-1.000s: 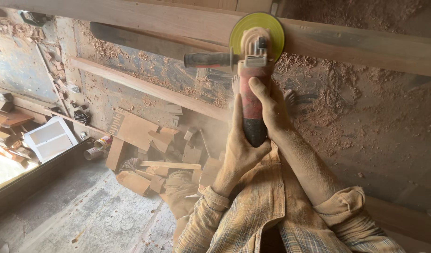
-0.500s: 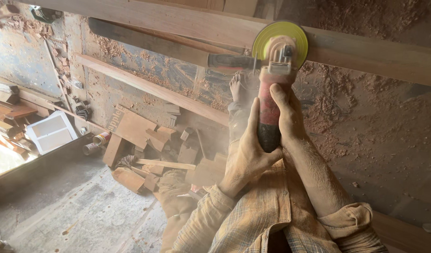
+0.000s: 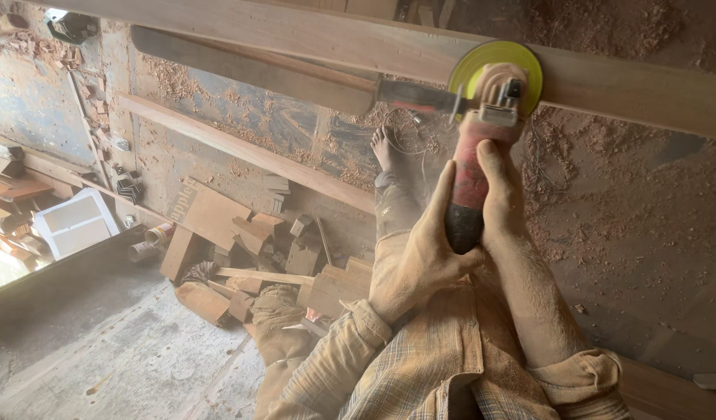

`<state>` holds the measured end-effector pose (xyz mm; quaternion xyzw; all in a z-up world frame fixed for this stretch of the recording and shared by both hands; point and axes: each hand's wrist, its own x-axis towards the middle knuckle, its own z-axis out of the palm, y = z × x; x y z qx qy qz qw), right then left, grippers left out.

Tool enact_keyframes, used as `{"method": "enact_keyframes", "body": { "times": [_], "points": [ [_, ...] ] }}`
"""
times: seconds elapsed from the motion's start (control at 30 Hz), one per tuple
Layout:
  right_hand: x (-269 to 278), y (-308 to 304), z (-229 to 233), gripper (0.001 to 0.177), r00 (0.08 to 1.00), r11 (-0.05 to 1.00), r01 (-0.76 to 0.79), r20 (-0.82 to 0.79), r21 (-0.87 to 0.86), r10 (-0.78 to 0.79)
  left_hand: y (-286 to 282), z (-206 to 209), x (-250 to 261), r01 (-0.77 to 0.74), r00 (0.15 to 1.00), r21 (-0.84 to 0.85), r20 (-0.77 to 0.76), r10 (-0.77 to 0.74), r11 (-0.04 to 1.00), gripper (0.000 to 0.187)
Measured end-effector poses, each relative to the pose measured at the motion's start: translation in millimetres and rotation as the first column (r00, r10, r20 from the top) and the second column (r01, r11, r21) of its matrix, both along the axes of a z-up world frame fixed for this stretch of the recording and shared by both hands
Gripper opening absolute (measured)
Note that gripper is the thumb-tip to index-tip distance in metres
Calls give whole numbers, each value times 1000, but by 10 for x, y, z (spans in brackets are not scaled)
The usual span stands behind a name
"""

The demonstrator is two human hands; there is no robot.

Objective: The person sands the surface of a long wooden beam using a handheld power sander, moving it along the length of the wood while standing in a workshop.

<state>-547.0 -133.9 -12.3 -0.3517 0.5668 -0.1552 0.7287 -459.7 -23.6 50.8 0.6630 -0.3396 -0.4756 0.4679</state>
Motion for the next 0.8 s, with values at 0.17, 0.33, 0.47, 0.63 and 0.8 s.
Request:
{"method": "enact_keyframes", "body": {
  "times": [0.17,0.33,0.47,0.63,0.8],
  "points": [
    [-189,80,25,93,986,988,129,120,-88,-118,22,26,-72,65,979,-130,199,-38,989,119],
    [45,114,200,90,990,993,95,110,-74,-86,103,8,83,110,989,-44,102,-106,993,120],
    [583,107,248,87,983,997,-48,173,-65,59,182,-62,383,54,998,52,22,-56,997,122],
    [1365,217,77,67,929,994,-76,356,-76,98,287,-77,937,-134,980,361,-91,177,923,130],
    [1855,291,-80,63,864,993,-116,490,-31,116,419,-159,1232,-218,974,-14,60,219,976,123]
  ]
}}
